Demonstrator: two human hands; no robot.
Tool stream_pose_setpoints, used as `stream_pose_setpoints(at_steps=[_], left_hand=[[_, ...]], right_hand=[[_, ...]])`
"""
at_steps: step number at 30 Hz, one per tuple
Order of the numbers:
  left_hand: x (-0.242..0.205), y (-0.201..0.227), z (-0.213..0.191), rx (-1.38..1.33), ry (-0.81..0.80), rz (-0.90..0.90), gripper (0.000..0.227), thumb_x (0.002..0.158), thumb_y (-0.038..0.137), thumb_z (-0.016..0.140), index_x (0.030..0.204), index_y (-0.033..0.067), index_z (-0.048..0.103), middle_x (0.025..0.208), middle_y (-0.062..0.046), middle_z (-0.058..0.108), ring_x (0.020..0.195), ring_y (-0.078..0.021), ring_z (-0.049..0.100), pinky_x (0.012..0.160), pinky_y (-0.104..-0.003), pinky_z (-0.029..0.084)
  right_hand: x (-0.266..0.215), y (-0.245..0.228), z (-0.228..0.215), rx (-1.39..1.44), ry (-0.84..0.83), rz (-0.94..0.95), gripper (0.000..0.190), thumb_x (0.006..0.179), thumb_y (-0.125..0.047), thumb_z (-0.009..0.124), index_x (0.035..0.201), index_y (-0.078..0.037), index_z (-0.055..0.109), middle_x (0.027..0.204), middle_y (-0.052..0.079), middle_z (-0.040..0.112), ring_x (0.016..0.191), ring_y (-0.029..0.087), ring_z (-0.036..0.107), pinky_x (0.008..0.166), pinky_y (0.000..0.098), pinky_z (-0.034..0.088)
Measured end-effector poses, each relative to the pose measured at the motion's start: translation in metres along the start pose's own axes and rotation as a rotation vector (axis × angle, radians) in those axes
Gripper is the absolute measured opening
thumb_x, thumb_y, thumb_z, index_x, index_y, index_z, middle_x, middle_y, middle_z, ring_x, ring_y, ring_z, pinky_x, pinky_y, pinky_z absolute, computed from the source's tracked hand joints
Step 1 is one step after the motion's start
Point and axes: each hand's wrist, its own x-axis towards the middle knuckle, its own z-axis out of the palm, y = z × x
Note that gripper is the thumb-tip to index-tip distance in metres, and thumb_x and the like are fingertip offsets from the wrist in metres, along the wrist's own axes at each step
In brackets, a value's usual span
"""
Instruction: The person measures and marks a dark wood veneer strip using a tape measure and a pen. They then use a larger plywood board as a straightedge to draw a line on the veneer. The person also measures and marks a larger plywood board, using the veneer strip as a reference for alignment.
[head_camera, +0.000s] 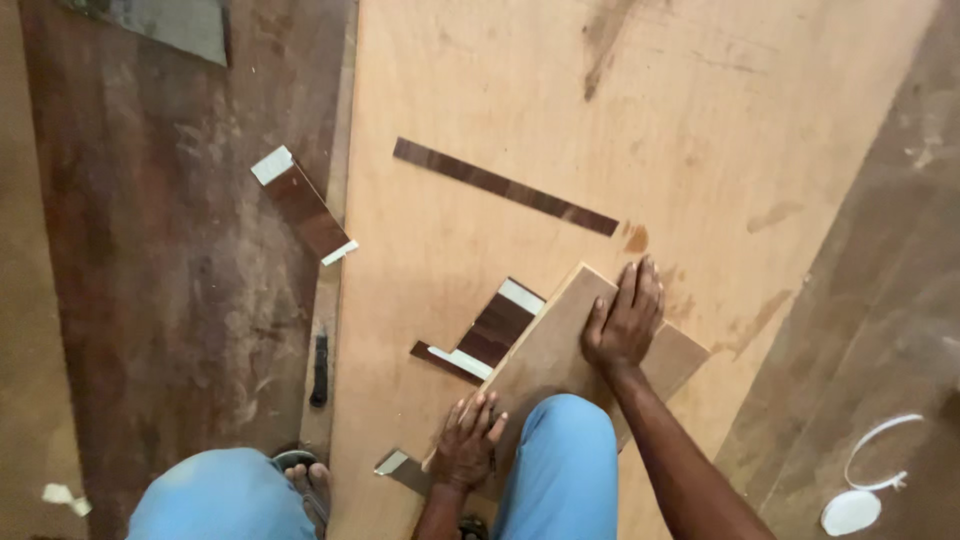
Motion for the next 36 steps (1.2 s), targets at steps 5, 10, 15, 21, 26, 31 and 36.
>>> stream_pose_setpoints(at_steps=[5,10,15,21,26,31,36], left_hand=[[0.016,0.003,-0.048,-0.022,-0.165,-0.028,0.051,0.090,0.022,0.050,0.141,0.0171,0.053,0.159,-0.013,0.042,0.148,-0.0292,0.032,0.117,-0.058,0.027],[0.144,-0.019,-0.138,-0.098,0.228,-0.315,0.047,0.095,0.018,0.051,0.141,0.0145,0.052,0.159,-0.016,0.044,0.149,-0.0326,0.038,0.119,-0.059,0.031],[0.337,-0.121,-0.180,-0.081,0.518,-0.208,0.046,0.097,0.013,0.055,0.143,0.0132,0.051,0.159,-0.018,0.046,0.149,-0.0358,0.041,0.123,-0.055,0.034],[0.421,-0.141,-0.168,-0.005,0.311,-0.143,0.050,0.092,0.009,0.059,0.141,0.0127,0.052,0.158,-0.017,0.050,0.149,-0.0331,0.044,0.124,-0.051,0.034],[0.423,-0.145,-0.170,0.027,0.321,-0.147,0.050,0.092,0.011,0.060,0.141,0.0153,0.053,0.156,-0.013,0.052,0.148,-0.0297,0.045,0.123,-0.048,0.034],[0.416,-0.139,-0.171,0.053,0.297,-0.154,0.045,0.096,0.013,0.055,0.140,0.0150,0.053,0.156,-0.012,0.053,0.146,-0.0273,0.046,0.122,-0.045,0.035],[0.421,-0.143,-0.174,0.068,0.286,-0.159,0.046,0.093,0.014,0.056,0.139,0.0172,0.055,0.157,-0.010,0.051,0.146,-0.0251,0.046,0.122,-0.044,0.034]], right_hand=[[0.004,0.002,0.003,0.000,-0.021,0.019,0.064,0.101,-0.030,0.048,0.152,0.008,0.042,0.161,0.031,0.037,0.151,0.048,0.034,0.125,0.0602,0.024],[0.015,0.000,-0.003,0.013,-0.009,0.006,0.064,0.103,-0.033,0.045,0.152,0.009,0.042,0.160,0.032,0.037,0.150,0.048,0.035,0.124,0.0601,0.025],[0.007,0.004,-0.001,-0.002,-0.046,0.020,0.063,0.104,-0.034,0.041,0.150,0.009,0.042,0.159,0.034,0.037,0.149,0.049,0.035,0.124,0.0605,0.025],[0.002,0.010,0.006,-0.002,-0.051,0.027,0.062,0.101,-0.034,0.043,0.148,0.007,0.043,0.158,0.032,0.036,0.148,0.048,0.035,0.123,0.0608,0.025],[0.024,0.005,-0.001,0.010,-0.156,0.070,0.064,0.097,-0.031,0.050,0.147,0.007,0.041,0.156,0.033,0.035,0.145,0.050,0.033,0.121,0.0609,0.025],[0.124,0.025,-0.019,0.093,0.025,0.138,0.069,0.102,-0.030,0.052,0.154,0.011,0.032,0.156,0.033,0.034,0.145,0.048,0.033,0.120,0.0589,0.027],[0.281,0.063,-0.002,0.102,0.060,-0.133,0.064,0.110,-0.031,0.049,0.156,0.010,0.032,0.162,0.033,0.030,0.152,0.050,0.030,0.125,0.0612,0.028]])
